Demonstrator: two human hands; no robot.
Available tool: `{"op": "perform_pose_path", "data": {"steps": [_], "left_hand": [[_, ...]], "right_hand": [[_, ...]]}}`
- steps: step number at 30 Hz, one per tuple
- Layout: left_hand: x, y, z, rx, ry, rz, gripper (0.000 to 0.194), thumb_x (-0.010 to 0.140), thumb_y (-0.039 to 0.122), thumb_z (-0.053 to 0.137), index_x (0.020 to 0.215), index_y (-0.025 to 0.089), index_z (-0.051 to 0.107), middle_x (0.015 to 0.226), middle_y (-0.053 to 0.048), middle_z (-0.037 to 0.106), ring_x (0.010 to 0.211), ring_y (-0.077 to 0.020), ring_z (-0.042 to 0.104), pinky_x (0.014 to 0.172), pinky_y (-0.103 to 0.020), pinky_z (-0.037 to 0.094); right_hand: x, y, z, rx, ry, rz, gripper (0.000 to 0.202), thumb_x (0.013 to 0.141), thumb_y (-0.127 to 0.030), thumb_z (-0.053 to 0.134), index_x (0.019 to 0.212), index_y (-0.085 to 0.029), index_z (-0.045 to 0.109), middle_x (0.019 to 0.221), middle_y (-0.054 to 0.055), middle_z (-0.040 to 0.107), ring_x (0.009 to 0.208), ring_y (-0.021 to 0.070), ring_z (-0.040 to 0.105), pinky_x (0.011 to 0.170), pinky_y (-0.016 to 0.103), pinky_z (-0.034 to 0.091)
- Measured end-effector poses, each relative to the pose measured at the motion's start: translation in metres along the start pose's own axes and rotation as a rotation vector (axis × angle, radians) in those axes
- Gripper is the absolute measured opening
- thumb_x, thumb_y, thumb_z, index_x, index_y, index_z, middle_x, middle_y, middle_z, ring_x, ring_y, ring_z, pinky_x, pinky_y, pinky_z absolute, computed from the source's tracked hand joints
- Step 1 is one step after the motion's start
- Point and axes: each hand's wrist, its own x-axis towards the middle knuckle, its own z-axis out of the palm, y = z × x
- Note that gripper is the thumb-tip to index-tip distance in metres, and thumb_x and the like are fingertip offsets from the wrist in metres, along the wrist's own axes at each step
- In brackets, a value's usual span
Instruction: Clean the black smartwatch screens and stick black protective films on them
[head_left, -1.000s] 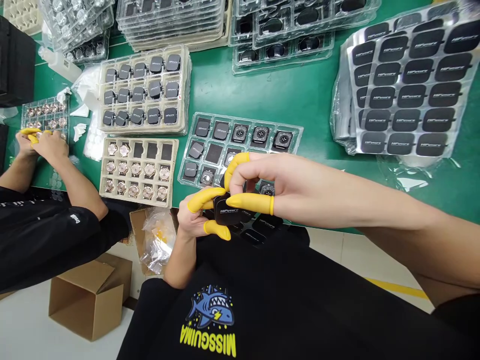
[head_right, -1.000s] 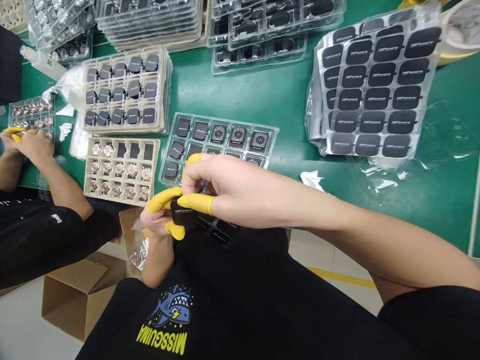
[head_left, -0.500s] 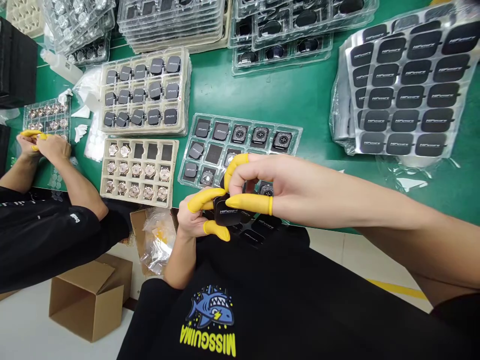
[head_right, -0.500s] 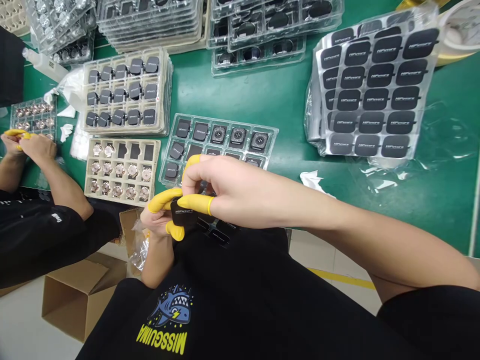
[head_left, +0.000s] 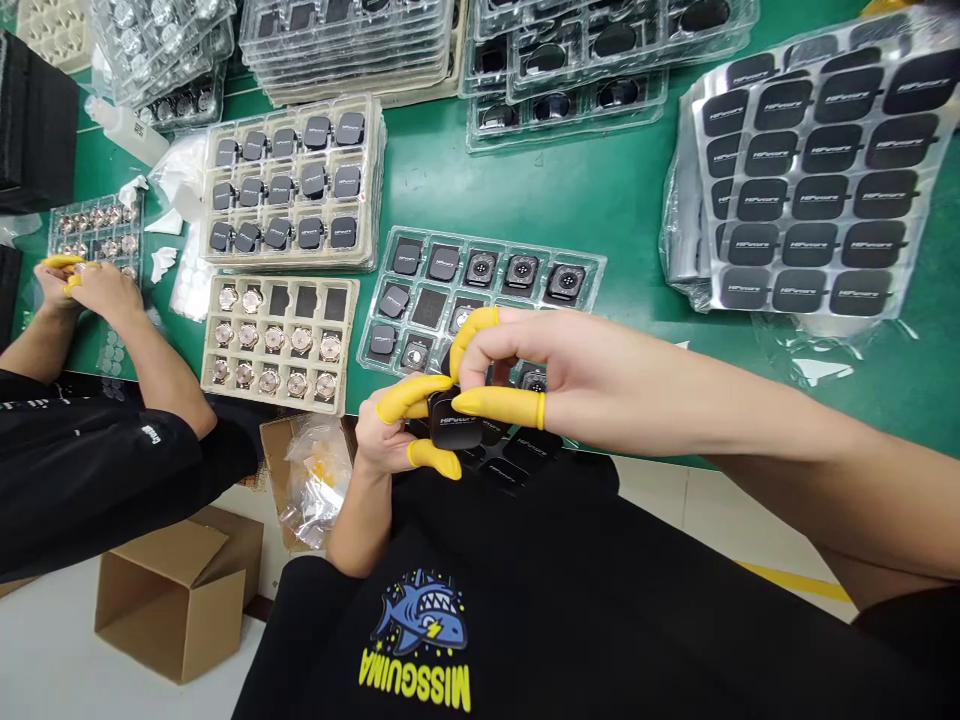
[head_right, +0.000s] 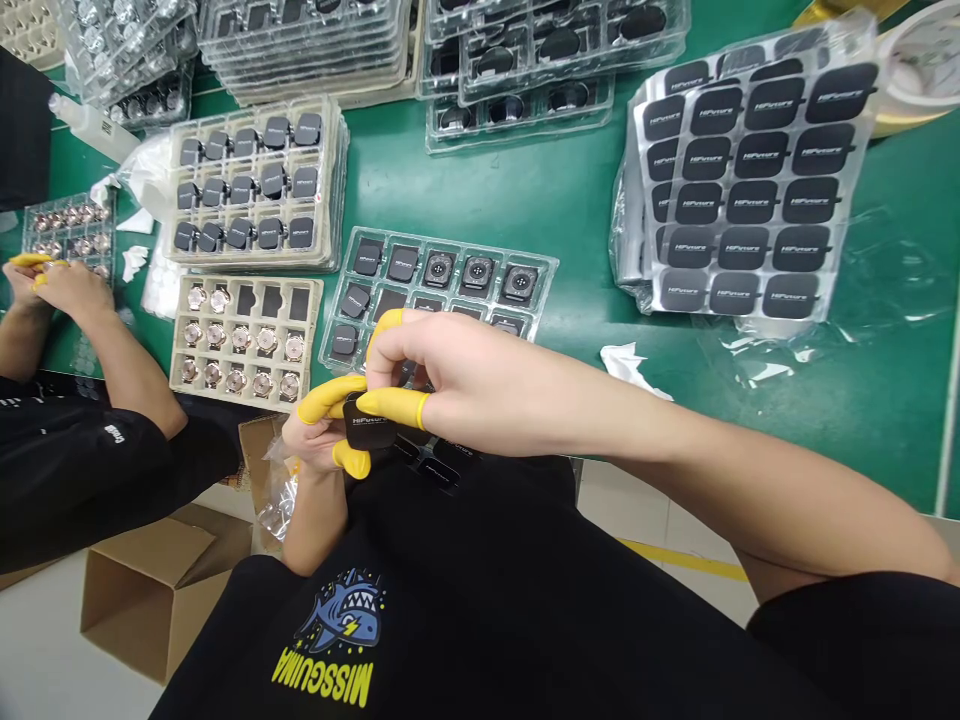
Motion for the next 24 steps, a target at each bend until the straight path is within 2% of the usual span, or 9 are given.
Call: {"op": "perform_pose_path", "data": {"steps": [4,7,14,19,24], "left_hand": [[-0.003,-0.002,0.001,0.073,0.025,0.043,0.087,0.070,0.085,0.091,0.133,0.025,0.086,0.105,-0.005,0.092,0.085,-0.0243,0.090,0.082,-0.029,0.075],[0.000,-0.001,0.001,0.047,0.013,0.067,0.089,0.070,0.084,0.091,0.138,0.026,0.085,0.106,-0.005,0.092,0.086,-0.0248,0.090,0.084,-0.030,0.076],[0.004,0.000,0.001,0.011,0.006,0.060,0.087,0.073,0.082,0.092,0.140,0.027,0.084,0.108,-0.004,0.092,0.086,-0.0235,0.090,0.086,-0.029,0.075],[0.000,-0.003,0.002,0.016,0.028,0.049,0.089,0.071,0.083,0.093,0.139,0.027,0.084,0.109,-0.004,0.092,0.086,-0.0230,0.090,0.083,-0.027,0.075],[-0.007,-0.009,0.000,0.018,0.011,0.019,0.093,0.067,0.085,0.094,0.139,0.027,0.084,0.107,-0.004,0.092,0.086,-0.0248,0.090,0.086,-0.031,0.076]], "right_hand": [[0.000,0.000,0.001,-0.020,0.019,-0.025,0.009,0.100,-0.024,0.075,0.091,-0.024,0.073,0.098,0.002,0.072,0.087,0.0206,0.061,0.075,0.033,0.044],[0.001,0.001,0.002,-0.032,0.032,-0.040,0.010,0.099,-0.022,0.075,0.090,-0.024,0.071,0.097,0.002,0.071,0.088,0.0208,0.061,0.075,0.033,0.043],[0.001,0.002,0.003,-0.055,0.046,-0.063,0.015,0.104,-0.030,0.071,0.090,-0.024,0.070,0.096,0.003,0.070,0.091,0.0218,0.060,0.076,0.034,0.042],[0.001,0.002,0.005,-0.058,0.063,-0.058,0.018,0.105,-0.034,0.070,0.090,-0.024,0.070,0.096,0.004,0.069,0.093,0.0228,0.060,0.077,0.035,0.042],[0.002,0.004,0.008,-0.074,0.089,-0.068,0.019,0.105,-0.035,0.069,0.089,-0.024,0.069,0.096,0.004,0.069,0.089,0.0219,0.061,0.078,0.035,0.046]]}}
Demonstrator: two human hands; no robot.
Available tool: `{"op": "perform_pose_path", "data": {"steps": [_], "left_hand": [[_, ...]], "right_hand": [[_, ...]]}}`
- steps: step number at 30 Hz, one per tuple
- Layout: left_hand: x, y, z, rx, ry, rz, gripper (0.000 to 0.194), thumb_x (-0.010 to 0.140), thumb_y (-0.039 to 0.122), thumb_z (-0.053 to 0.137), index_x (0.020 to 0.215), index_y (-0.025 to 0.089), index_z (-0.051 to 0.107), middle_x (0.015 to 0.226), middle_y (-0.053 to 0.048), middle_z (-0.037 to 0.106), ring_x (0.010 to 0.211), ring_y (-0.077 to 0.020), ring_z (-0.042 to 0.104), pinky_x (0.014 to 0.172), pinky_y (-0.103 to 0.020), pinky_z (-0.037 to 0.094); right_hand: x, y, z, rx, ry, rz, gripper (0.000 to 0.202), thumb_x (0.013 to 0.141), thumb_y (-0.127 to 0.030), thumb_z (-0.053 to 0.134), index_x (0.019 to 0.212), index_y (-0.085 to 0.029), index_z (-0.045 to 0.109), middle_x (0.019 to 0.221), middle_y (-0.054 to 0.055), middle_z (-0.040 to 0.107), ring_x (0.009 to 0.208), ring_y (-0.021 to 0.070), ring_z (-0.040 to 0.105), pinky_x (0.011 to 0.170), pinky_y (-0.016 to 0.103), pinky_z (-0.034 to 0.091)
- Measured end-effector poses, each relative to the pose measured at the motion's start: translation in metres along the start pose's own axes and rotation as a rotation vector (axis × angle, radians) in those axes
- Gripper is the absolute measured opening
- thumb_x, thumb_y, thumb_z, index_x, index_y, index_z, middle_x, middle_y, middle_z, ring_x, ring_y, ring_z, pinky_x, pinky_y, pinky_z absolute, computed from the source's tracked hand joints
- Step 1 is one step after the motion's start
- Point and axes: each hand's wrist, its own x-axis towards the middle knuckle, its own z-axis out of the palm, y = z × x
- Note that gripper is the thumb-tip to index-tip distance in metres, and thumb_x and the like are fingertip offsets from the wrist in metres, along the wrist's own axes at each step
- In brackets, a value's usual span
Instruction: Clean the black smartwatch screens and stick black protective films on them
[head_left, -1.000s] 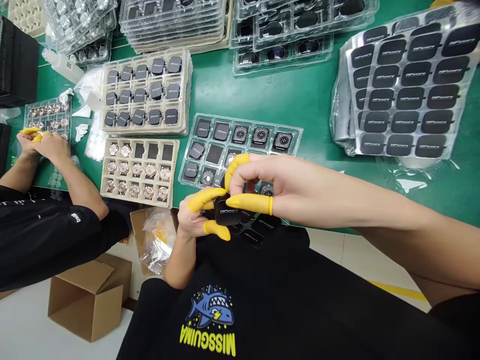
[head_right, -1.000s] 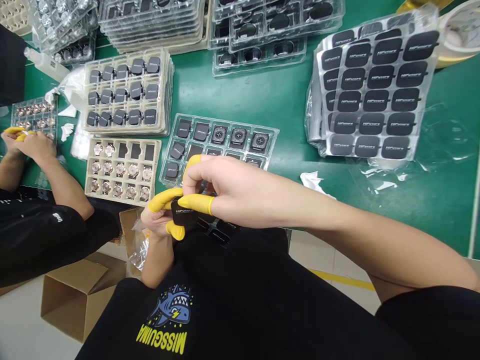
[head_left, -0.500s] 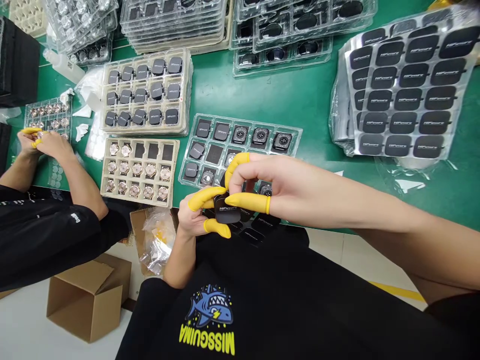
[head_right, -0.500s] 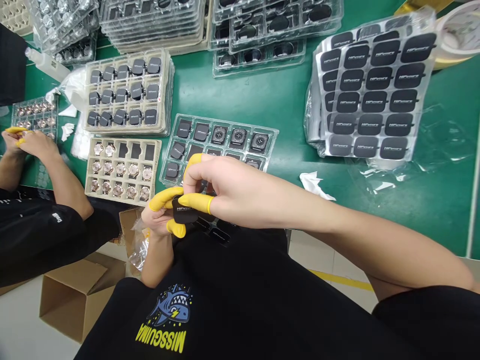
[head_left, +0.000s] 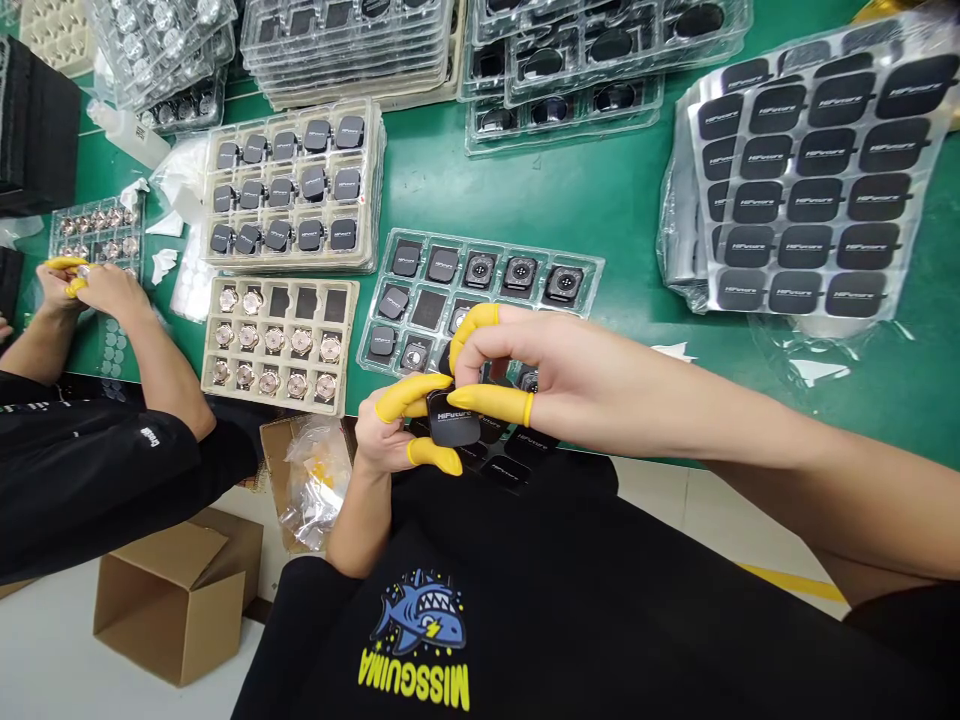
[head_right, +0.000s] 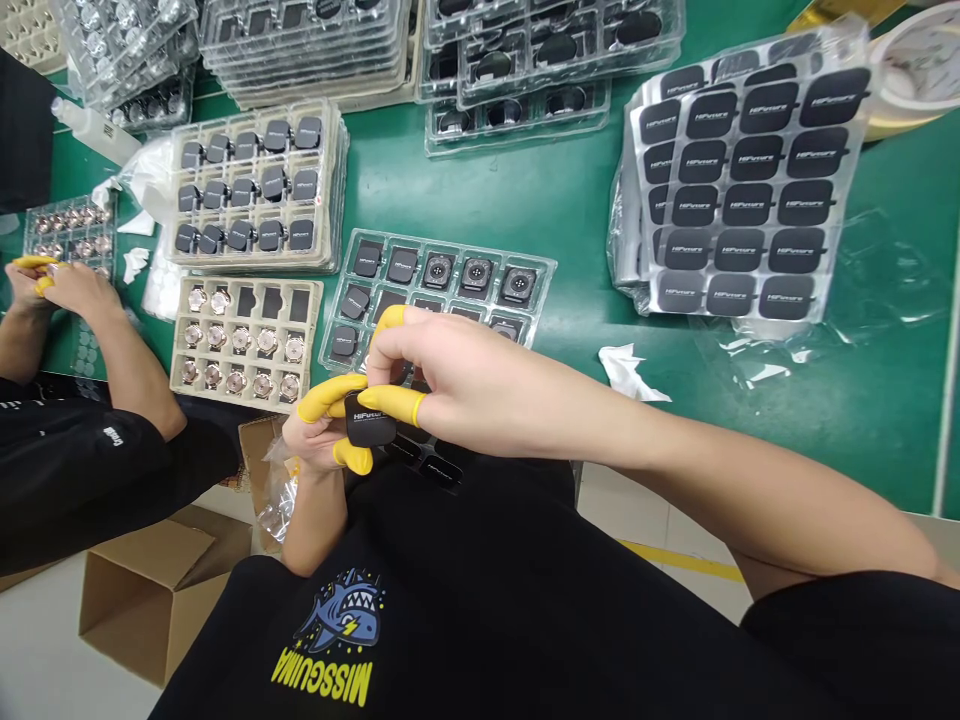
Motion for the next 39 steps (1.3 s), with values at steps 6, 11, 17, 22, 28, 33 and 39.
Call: {"op": "perform_pose_path", "data": {"steps": [6,11,17,22,28,33,39], "left_hand": [[-0.013,-0.004,0.003,-0.159,-0.057,-0.186,0.093,0.068,0.085,0.094,0.141,0.028,0.082,0.099,-0.005,0.091,0.085,-0.0273,0.089,0.090,-0.039,0.077],[-0.016,-0.003,0.005,-0.193,-0.045,-0.213,0.090,0.070,0.078,0.098,0.144,0.030,0.080,0.104,-0.005,0.091,0.095,-0.0281,0.091,0.097,-0.039,0.076],[-0.007,-0.004,0.004,-0.161,-0.037,-0.115,0.085,0.070,0.071,0.102,0.141,0.029,0.083,0.111,-0.006,0.092,0.096,-0.0258,0.091,0.091,-0.030,0.075],[-0.002,0.001,0.004,-0.168,-0.053,-0.095,0.081,0.072,0.061,0.105,0.143,0.028,0.082,0.102,-0.004,0.093,0.088,-0.0230,0.091,0.087,-0.026,0.074],[-0.004,0.001,0.005,-0.225,-0.080,-0.197,0.078,0.073,0.058,0.106,0.139,0.025,0.083,0.095,-0.004,0.092,0.080,-0.0234,0.090,0.081,-0.027,0.074],[0.003,0.001,0.002,-0.191,-0.110,-0.188,0.071,0.078,0.064,0.101,0.135,0.024,0.085,0.094,-0.004,0.092,0.078,-0.0220,0.089,0.079,-0.027,0.074],[0.006,0.004,-0.003,-0.066,-0.113,-0.112,0.064,0.090,0.058,0.095,0.141,0.023,0.081,0.107,-0.008,0.093,0.084,-0.0199,0.089,0.080,-0.025,0.073]], "right_hand": [[-0.007,0.009,0.003,0.096,0.074,0.042,0.016,0.104,-0.041,0.071,0.112,-0.026,0.071,0.115,0.006,0.075,0.099,0.0239,0.068,0.081,0.036,0.053],[-0.015,0.017,0.009,0.190,0.034,0.178,0.034,0.105,-0.051,0.074,0.127,-0.026,0.067,0.090,-0.001,0.067,0.073,0.0181,0.060,0.063,0.031,0.047],[-0.010,0.016,0.027,0.182,-0.014,0.197,0.031,0.097,-0.048,0.083,0.104,-0.025,0.063,0.068,-0.009,0.051,0.060,0.0134,0.044,0.056,0.028,0.033],[-0.005,0.020,0.036,0.243,0.043,0.207,0.036,0.100,-0.057,0.077,0.093,-0.025,0.062,0.067,-0.007,0.054,0.061,0.0144,0.044,0.058,0.029,0.034],[0.000,0.025,0.038,0.165,0.131,0.156,0.015,0.099,-0.026,0.060,0.084,-0.023,0.062,0.075,-0.002,0.064,0.071,0.0158,0.054,0.066,0.030,0.039],[0.003,0.027,0.037,0.228,0.050,0.238,0.033,0.103,-0.053,0.069,0.089,-0.024,0.063,0.070,-0.004,0.059,0.064,0.0152,0.049,0.062,0.030,0.037],[0.009,0.035,0.049,0.188,0.050,0.261,0.041,0.100,-0.064,0.075,0.096,-0.024,0.066,0.067,-0.005,0.058,0.061,0.0157,0.049,0.060,0.030,0.035]]}}
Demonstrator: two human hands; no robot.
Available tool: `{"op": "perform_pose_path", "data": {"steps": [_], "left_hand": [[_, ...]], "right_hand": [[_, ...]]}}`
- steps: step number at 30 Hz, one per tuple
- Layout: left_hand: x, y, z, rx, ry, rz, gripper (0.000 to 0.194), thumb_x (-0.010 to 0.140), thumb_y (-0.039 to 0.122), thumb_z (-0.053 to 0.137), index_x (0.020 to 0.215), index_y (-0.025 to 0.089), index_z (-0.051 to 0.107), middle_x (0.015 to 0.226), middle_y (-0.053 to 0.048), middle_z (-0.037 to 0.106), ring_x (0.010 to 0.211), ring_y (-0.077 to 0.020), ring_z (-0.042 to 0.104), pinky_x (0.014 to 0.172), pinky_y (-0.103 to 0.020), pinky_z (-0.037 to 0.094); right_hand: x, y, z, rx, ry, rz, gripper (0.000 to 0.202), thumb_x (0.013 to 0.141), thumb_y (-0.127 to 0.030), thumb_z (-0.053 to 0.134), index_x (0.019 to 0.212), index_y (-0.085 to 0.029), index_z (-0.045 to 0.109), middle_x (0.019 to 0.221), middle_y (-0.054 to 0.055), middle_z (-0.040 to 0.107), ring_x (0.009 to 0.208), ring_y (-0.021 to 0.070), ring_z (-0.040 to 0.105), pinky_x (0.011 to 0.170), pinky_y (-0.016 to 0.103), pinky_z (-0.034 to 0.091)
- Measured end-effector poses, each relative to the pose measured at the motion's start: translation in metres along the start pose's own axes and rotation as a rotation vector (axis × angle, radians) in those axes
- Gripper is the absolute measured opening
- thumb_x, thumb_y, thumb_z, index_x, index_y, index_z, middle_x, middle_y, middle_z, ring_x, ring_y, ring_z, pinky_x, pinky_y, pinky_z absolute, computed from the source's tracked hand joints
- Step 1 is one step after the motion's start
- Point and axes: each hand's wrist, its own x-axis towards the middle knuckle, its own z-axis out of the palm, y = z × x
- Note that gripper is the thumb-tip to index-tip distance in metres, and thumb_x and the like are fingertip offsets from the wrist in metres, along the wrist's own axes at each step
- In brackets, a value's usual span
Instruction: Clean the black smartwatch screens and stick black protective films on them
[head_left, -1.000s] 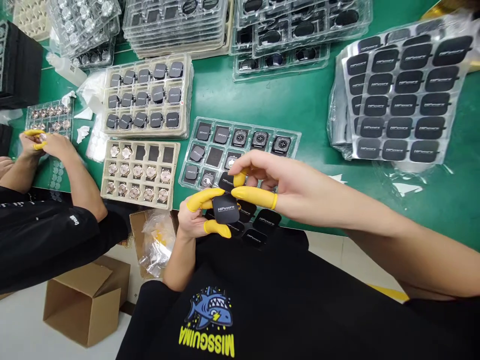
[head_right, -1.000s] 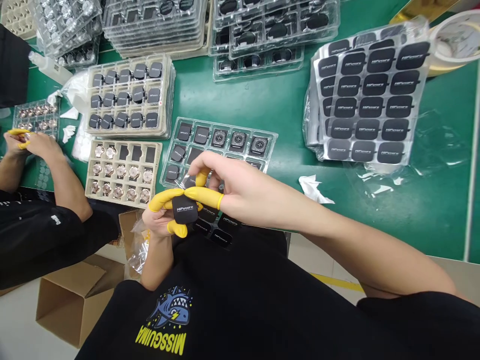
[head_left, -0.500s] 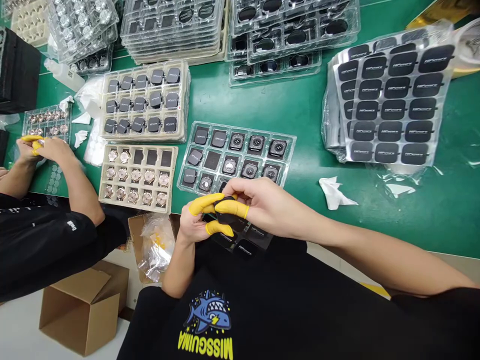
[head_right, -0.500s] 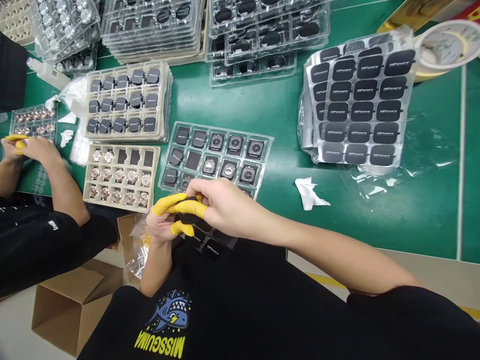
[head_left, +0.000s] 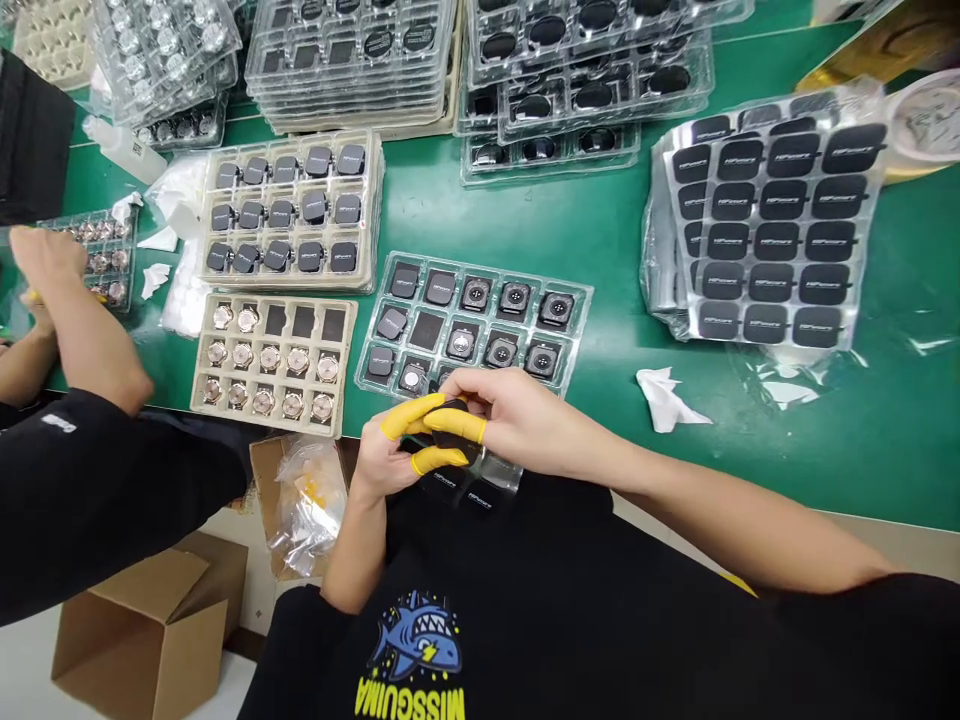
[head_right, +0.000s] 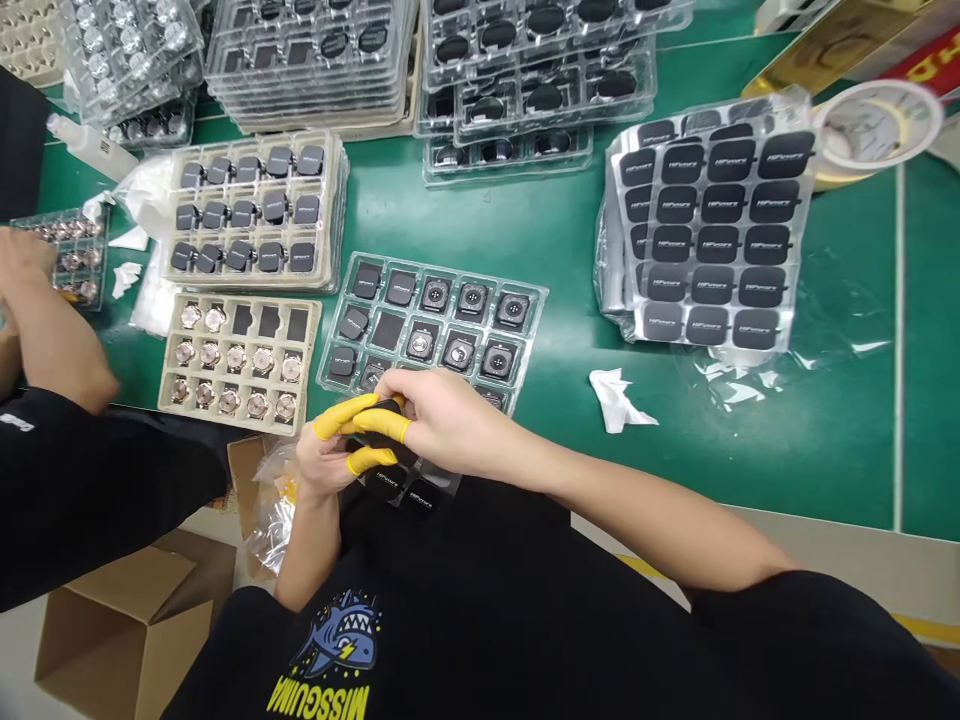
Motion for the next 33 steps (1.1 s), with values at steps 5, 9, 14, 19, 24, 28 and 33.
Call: {"op": "perform_pose_path", "data": {"steps": [5,9,14,19,24,28,33], "left_hand": [[-0.009,-0.003,0.001,-0.037,0.053,-0.215,0.064,0.091,0.054,0.096,0.143,0.022,0.079,0.092,-0.003,0.091,0.078,-0.0183,0.086,0.080,-0.028,0.071],[-0.020,-0.001,-0.015,-0.206,0.211,-0.335,0.061,0.091,0.045,0.098,0.143,0.021,0.077,0.084,-0.004,0.090,0.076,-0.0183,0.083,0.080,-0.031,0.068],[-0.036,0.007,-0.052,-0.225,0.401,-0.380,0.063,0.084,0.044,0.104,0.138,0.021,0.081,0.074,-0.004,0.087,0.067,-0.0193,0.078,0.074,-0.034,0.065],[-0.047,0.007,-0.070,-0.135,0.443,-0.391,0.064,0.084,0.044,0.103,0.140,0.023,0.080,0.076,-0.004,0.088,0.068,-0.0193,0.077,0.075,-0.034,0.063],[-0.052,0.004,-0.068,-0.148,0.423,-0.408,0.061,0.087,0.040,0.101,0.141,0.021,0.079,0.080,-0.005,0.088,0.073,-0.0191,0.079,0.079,-0.034,0.065],[-0.056,0.003,-0.070,-0.118,0.393,-0.453,0.062,0.087,0.045,0.101,0.139,0.020,0.080,0.080,-0.005,0.087,0.075,-0.0212,0.079,0.077,-0.034,0.065],[-0.059,0.000,-0.075,-0.032,0.309,-0.429,0.055,0.093,0.046,0.095,0.141,0.023,0.079,0.084,-0.005,0.089,0.077,-0.0205,0.082,0.078,-0.032,0.067]], "right_hand": [[0.022,0.014,0.000,0.038,0.028,-0.012,0.031,0.104,-0.054,0.068,0.096,-0.025,0.064,0.076,-0.002,0.067,0.067,0.0176,0.056,0.065,0.031,0.040],[0.058,0.035,-0.018,-0.182,0.319,0.019,0.018,0.108,-0.041,0.062,0.100,-0.025,0.065,0.087,0.003,0.073,0.078,0.0219,0.060,0.073,0.035,0.042],[0.099,0.056,-0.023,-0.526,0.337,0.143,0.015,0.109,-0.025,0.058,0.106,-0.022,0.073,0.103,0.011,0.078,0.090,0.0283,0.066,0.077,0.039,0.041],[0.112,0.061,-0.007,-0.657,0.367,0.164,0.023,0.113,-0.034,0.059,0.114,-0.019,0.077,0.132,0.023,0.069,0.112,0.0382,0.065,0.077,0.044,0.045],[0.091,0.048,0.004,-0.820,0.311,0.131,0.038,0.119,-0.037,0.048,0.141,-0.015,0.070,0.138,0.025,0.066,0.109,0.0356,0.066,0.068,0.040,0.044],[0.072,0.038,0.026,-0.923,0.050,0.133,0.032,0.118,-0.040,0.056,0.129,-0.016,0.073,0.136,0.023,0.066,0.114,0.0349,0.067,0.065,0.037,0.047],[0.078,0.038,0.050,-0.934,0.020,0.188,0.028,0.112,-0.033,0.070,0.129,-0.011,0.070,0.137,0.026,0.066,0.128,0.0393,0.065,0.073,0.040,0.056]]}}
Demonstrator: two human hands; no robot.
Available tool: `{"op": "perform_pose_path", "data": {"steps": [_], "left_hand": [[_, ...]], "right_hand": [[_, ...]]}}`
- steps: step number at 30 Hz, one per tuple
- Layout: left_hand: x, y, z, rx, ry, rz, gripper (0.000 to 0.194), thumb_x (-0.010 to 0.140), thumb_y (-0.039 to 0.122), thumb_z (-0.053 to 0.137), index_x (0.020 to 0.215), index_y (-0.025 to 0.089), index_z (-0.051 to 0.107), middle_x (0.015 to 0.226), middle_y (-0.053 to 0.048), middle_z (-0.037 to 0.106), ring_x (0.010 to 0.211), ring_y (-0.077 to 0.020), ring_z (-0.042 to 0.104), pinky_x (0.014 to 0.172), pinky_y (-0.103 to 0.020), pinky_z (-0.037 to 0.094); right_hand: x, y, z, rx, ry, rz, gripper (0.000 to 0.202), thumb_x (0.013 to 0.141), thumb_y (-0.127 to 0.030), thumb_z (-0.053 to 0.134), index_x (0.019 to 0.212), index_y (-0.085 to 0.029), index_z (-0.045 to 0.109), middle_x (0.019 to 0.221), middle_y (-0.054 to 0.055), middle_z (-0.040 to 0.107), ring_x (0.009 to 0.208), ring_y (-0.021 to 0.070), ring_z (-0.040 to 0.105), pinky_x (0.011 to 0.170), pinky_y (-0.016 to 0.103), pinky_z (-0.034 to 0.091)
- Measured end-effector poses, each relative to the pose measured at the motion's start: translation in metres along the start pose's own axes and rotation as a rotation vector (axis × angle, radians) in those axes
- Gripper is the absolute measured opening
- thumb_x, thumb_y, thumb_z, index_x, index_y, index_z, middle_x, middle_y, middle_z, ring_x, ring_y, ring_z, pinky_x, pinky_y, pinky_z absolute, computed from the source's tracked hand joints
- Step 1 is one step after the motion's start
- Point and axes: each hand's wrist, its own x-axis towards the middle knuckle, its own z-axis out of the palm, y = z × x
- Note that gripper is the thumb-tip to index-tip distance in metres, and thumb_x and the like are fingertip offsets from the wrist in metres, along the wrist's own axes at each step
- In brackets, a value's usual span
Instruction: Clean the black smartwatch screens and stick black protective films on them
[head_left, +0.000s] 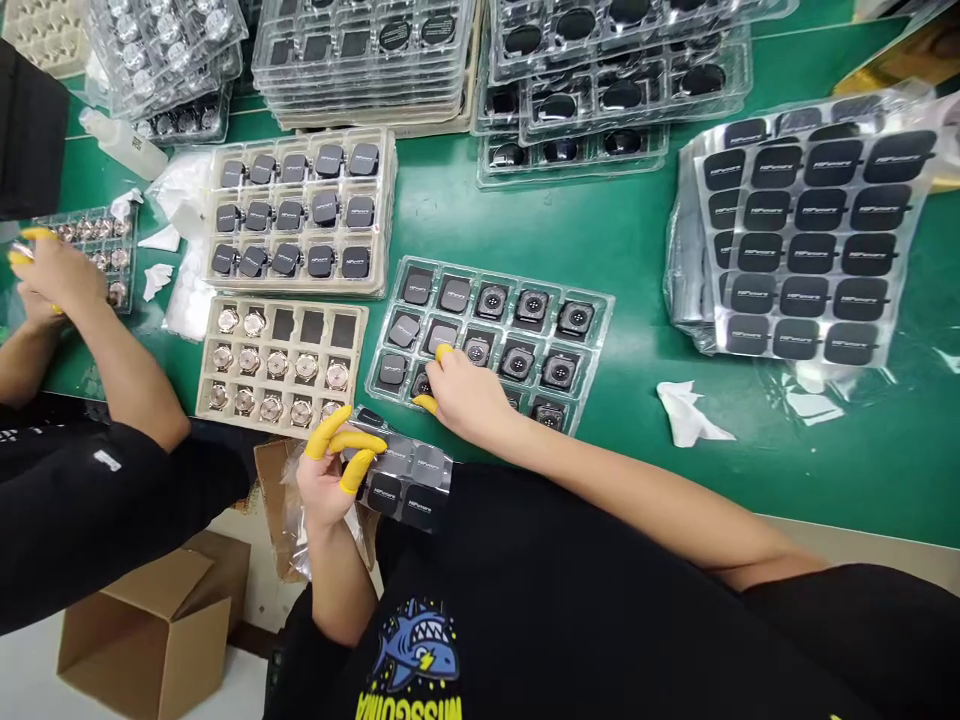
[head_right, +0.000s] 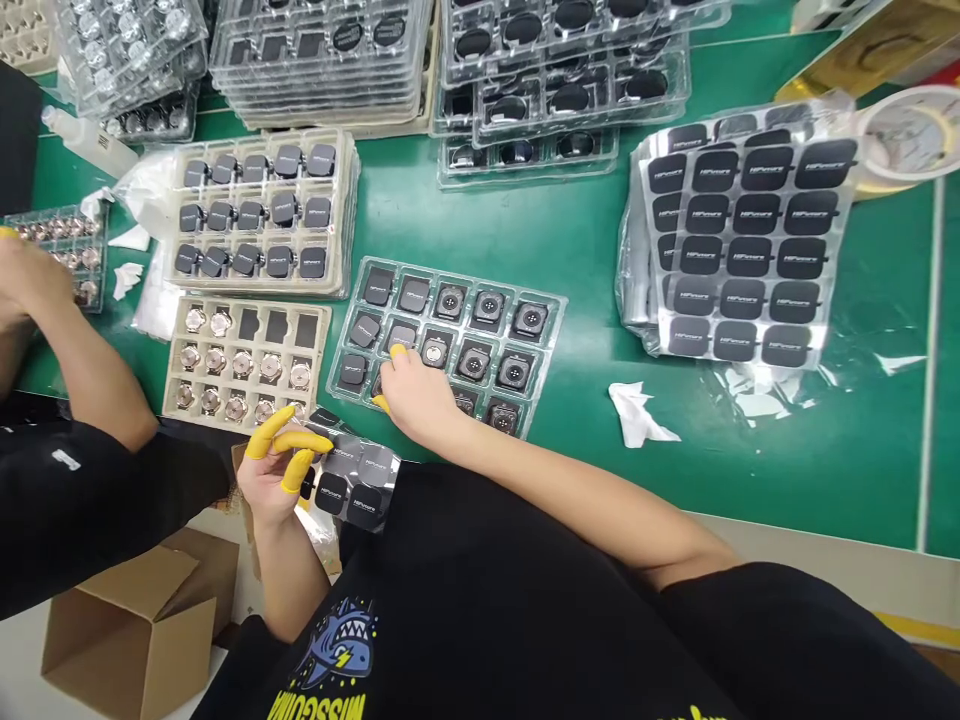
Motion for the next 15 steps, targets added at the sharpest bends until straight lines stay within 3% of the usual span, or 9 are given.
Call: {"op": "perform_pose_path", "data": {"steps": [8,12,15], "left_hand": [[0.002,0.007,-0.002,0.267,-0.153,0.088,0.044,0.105,0.040,0.083,0.144,0.021,0.074,0.096,-0.005,0.093,0.084,-0.0215,0.089,0.093,-0.037,0.074],[0.005,0.015,0.002,0.368,-0.194,0.185,0.042,0.108,0.030,0.078,0.149,0.023,0.071,0.101,-0.004,0.093,0.089,-0.0196,0.090,0.097,-0.034,0.073],[0.010,0.023,0.016,0.481,-0.253,0.262,0.045,0.109,0.027,0.075,0.153,0.024,0.067,0.103,-0.005,0.091,0.086,-0.0185,0.087,0.088,-0.032,0.073]], "right_hand": [[0.004,-0.005,0.001,0.157,0.048,0.002,0.023,0.107,-0.016,0.069,0.129,-0.017,0.062,0.135,0.020,0.071,0.119,0.0343,0.071,0.073,0.037,0.050],[-0.003,0.000,0.001,0.312,0.072,-0.001,0.031,0.106,-0.012,0.061,0.135,-0.020,0.055,0.112,0.008,0.076,0.089,0.0252,0.072,0.068,0.034,0.042],[-0.016,0.003,-0.001,0.473,0.105,-0.005,0.044,0.105,-0.020,0.062,0.147,-0.023,0.046,0.087,-0.004,0.066,0.072,0.0203,0.063,0.065,0.031,0.041]]}}
